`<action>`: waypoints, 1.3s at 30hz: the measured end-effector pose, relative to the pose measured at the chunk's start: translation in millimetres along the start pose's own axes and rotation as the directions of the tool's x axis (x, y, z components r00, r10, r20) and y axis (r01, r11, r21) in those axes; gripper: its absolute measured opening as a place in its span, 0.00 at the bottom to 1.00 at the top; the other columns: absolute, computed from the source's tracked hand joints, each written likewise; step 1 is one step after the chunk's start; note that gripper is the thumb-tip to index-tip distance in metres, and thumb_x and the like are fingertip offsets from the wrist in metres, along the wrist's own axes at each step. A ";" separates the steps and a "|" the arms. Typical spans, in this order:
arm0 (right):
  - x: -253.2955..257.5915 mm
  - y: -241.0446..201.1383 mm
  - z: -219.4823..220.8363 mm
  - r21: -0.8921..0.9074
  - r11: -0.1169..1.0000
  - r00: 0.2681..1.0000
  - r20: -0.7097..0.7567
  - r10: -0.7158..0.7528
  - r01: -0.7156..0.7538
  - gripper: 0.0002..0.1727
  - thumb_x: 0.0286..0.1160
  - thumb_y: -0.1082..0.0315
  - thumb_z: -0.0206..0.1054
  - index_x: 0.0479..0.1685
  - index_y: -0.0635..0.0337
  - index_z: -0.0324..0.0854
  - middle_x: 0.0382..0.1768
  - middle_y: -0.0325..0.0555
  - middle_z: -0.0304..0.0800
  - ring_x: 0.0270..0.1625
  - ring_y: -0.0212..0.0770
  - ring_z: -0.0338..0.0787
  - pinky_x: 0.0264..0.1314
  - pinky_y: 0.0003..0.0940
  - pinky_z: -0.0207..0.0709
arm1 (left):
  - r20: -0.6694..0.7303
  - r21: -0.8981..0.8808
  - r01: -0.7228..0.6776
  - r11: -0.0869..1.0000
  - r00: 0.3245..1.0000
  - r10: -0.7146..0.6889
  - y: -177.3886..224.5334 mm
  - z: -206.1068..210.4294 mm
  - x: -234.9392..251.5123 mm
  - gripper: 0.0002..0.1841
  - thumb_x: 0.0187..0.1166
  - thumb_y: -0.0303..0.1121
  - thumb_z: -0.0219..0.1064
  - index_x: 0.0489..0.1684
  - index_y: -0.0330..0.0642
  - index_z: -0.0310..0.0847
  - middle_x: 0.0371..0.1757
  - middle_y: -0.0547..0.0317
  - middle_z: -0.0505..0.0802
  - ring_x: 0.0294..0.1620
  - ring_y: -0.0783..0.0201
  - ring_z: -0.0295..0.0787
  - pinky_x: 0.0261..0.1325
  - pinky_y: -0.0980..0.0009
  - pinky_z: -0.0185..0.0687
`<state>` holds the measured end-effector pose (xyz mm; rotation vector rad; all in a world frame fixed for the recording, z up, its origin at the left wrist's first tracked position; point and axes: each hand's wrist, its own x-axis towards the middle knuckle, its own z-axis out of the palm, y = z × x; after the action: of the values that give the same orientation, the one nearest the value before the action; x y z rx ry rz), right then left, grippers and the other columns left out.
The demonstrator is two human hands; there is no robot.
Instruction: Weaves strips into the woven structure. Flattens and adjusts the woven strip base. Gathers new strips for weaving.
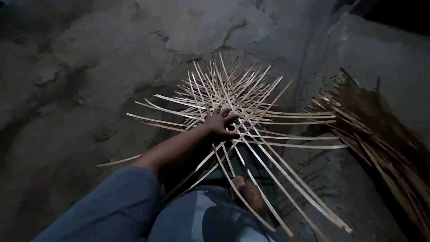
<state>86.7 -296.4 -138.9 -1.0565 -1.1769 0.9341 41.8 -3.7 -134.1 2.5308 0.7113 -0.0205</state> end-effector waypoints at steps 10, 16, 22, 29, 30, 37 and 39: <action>-24.0 -13.6 -10.1 -0.089 0.987 0.986 -0.112 0.125 -0.135 0.42 0.81 0.48 0.69 0.88 0.66 0.63 0.89 0.55 0.63 0.90 0.47 0.66 0.91 0.44 0.65 | -0.122 0.230 -0.056 0.972 0.989 0.086 -52.5 -81.2 67.7 0.47 0.51 0.77 0.74 0.81 0.85 0.70 0.85 0.43 0.72 0.85 0.27 0.57 0.78 0.16 0.41; -24.4 -29.9 -12.8 0.225 0.941 0.899 -0.304 0.316 -0.255 0.46 0.80 0.53 0.70 0.94 0.62 0.51 0.91 0.54 0.60 0.88 0.51 0.69 0.85 0.48 0.73 | -0.103 0.216 0.021 0.976 0.995 0.002 -68.8 -121.3 145.1 0.39 0.70 0.69 0.69 0.86 0.77 0.69 0.94 0.50 0.61 0.93 0.28 0.42 0.80 0.14 0.34; -19.1 -31.4 -25.1 0.287 0.899 0.843 -0.339 0.418 -0.331 0.37 0.85 0.51 0.64 0.88 0.63 0.65 0.81 0.58 0.76 0.79 0.56 0.82 0.77 0.50 0.82 | -0.100 0.043 0.100 0.994 0.990 -0.095 -89.5 -94.9 175.8 0.32 0.85 0.66 0.50 0.88 0.69 0.67 0.92 0.44 0.63 0.91 0.31 0.53 0.79 0.18 0.46; -10.3 -24.7 -90.9 0.227 0.856 0.633 -0.591 0.501 -0.465 0.21 0.90 0.63 0.52 0.70 0.66 0.80 0.53 0.51 0.95 0.49 0.44 0.96 0.50 0.39 0.93 | 0.438 -0.296 0.516 0.804 0.821 -0.366 -151.4 64.8 4.4 0.25 0.92 0.34 0.53 0.82 0.25 0.65 0.78 0.26 0.76 0.81 0.35 0.71 0.84 0.41 0.62; -11.1 -12.4 -110.5 0.199 0.833 0.558 -0.659 0.504 -0.516 0.20 0.91 0.63 0.51 0.69 0.65 0.80 0.51 0.47 0.95 0.47 0.40 0.96 0.46 0.34 0.91 | 0.455 -0.291 0.603 0.743 0.770 -0.447 -155.7 75.9 -22.5 0.24 0.93 0.31 0.51 0.82 0.24 0.64 0.79 0.25 0.75 0.82 0.35 0.70 0.84 0.42 0.62; -64.1 175.6 -224.9 0.071 0.326 0.185 -0.701 0.689 -0.943 0.23 0.91 0.60 0.57 0.78 0.59 0.77 0.78 0.58 0.78 0.78 0.52 0.81 0.80 0.50 0.74 | 0.367 -0.304 0.761 0.573 0.649 -0.666 -175.7 105.4 -142.2 0.22 0.94 0.28 0.47 0.79 0.20 0.66 0.78 0.22 0.75 0.82 0.37 0.70 0.85 0.49 0.59; -73.9 209.0 -228.1 -0.057 0.131 0.132 -0.714 0.688 -0.990 0.24 0.87 0.55 0.62 0.76 0.54 0.81 0.82 0.58 0.72 0.83 0.57 0.74 0.84 0.57 0.68 | 0.283 -0.477 0.733 0.485 0.650 -0.705 -157.9 98.3 -160.3 0.22 0.94 0.30 0.46 0.77 0.21 0.69 0.75 0.26 0.78 0.76 0.46 0.75 0.81 0.55 0.65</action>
<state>295.3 -346.3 -373.8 -2.5279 -0.0764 1.0675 -162.5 -12.0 -270.2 1.5039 1.4816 -0.1442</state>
